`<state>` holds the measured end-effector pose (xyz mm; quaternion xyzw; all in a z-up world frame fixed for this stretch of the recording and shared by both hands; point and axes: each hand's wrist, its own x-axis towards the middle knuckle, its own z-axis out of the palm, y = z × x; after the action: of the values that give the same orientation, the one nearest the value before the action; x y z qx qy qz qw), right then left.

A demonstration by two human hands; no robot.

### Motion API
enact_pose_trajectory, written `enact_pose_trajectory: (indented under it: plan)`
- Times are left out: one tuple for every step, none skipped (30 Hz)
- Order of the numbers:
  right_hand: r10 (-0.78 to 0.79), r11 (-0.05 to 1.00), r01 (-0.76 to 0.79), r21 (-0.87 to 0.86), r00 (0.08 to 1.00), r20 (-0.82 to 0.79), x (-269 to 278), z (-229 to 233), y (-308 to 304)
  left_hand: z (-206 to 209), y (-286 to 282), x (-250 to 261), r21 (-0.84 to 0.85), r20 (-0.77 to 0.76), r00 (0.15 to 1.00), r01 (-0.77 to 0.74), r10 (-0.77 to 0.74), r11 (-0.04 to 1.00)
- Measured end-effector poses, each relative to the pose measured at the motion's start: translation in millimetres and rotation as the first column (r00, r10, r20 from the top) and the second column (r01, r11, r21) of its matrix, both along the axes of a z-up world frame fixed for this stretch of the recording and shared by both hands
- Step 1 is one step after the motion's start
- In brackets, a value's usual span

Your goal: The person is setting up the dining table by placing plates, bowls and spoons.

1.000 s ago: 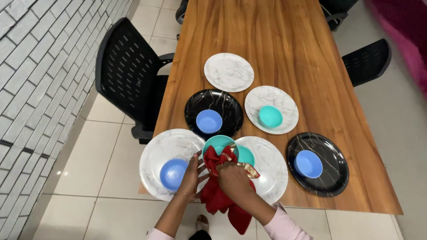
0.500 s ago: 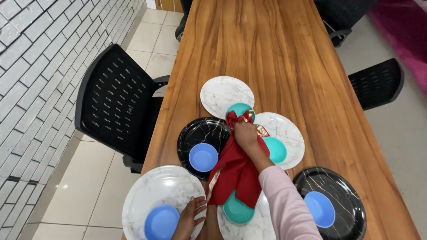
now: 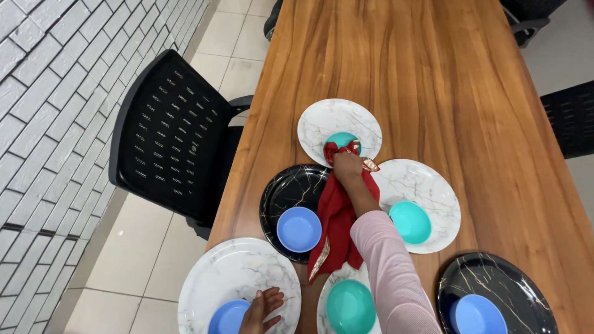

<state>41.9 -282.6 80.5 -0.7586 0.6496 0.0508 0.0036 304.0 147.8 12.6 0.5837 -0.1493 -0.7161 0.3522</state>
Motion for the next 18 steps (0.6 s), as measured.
enact_pose_trajectory:
  plan:
    - [0.002,1.000,-0.002,-0.011,1.000,0.010,-1,-6,-1,6,0,0,0.035,0.010,1.000,0.029,-0.029,0.999]
    - [0.008,1.000,-0.007,-0.031,1.000,0.020,-1,-9,-8,12,-4,-1,0.061,0.018,0.998,0.053,-0.054,0.997]
    - [0.019,0.999,-0.018,-0.034,1.000,0.021,-1,-11,-10,11,-4,-1,0.058,0.019,0.999,0.042,-0.043,0.997]
    - [0.015,0.999,-0.014,-0.043,0.999,0.029,-2,-13,-12,11,-3,-2,0.060,0.031,0.999,0.030,-0.032,0.998]
    - [0.011,0.999,-0.009,-0.053,0.999,0.037,-4,-15,-14,10,-1,-3,0.061,0.043,0.999,0.018,-0.020,0.998]
    - [0.018,0.998,-0.016,-0.057,0.999,0.037,-4,-12,-14,9,-2,-3,0.057,0.044,0.999,0.011,-0.014,0.998]
    - [0.012,0.998,-0.010,-0.059,0.999,0.044,-6,-10,-15,9,-2,-3,0.060,0.041,0.999,0.012,-0.014,0.998]
    - [0.003,0.998,0.000,-0.058,0.999,0.050,-8,-8,-13,9,-1,-3,0.067,0.038,0.999,0.016,-0.019,0.998]
    - [0.005,0.998,-0.002,-0.060,0.999,0.052,-10,-8,-11,11,-1,-4,0.065,0.040,0.999,0.014,-0.016,0.998]
    - [0.000,0.997,0.006,-0.078,0.998,0.070,-13,-8,-11,14,-1,-4,0.054,0.047,0.999,0.006,-0.008,0.999]
    - [-0.006,0.995,0.014,-0.096,0.996,0.087,-16,-8,-10,17,-2,-5,0.043,0.053,0.999,-0.002,-0.001,0.999]
    - [-0.003,0.995,0.012,-0.096,0.996,0.085,-18,-1,-4,25,0,-7,0.042,0.051,0.999,-0.004,0.002,0.999]
    - [-0.009,0.992,0.023,-0.120,0.993,0.118,-19,6,2,32,1,-9,0.017,0.069,0.998,-0.008,0.007,1.000]
    - [-0.013,0.989,0.034,-0.143,0.989,0.150,-20,12,9,39,4,-10,-0.008,0.086,0.996,-0.012,0.013,1.000]
    - [-0.010,0.989,0.031,-0.143,0.989,0.147,-23,23,17,43,5,-12,-0.008,0.083,0.996,-0.016,0.016,1.000]
    - [-0.001,0.984,0.038,-0.176,0.978,0.207,-24,34,25,48,6,-12,-0.036,0.080,0.997,-0.020,0.023,0.999]
    - [0.010,0.977,0.047,-0.208,0.964,0.265,-25,45,33,53,7,-11,-0.064,0.077,0.997,-0.025,0.030,0.998]
    - [0.011,0.978,0.044,-0.204,0.965,0.262,-25,62,45,60,8,-13,-0.060,0.074,0.997,-0.028,0.033,0.998]
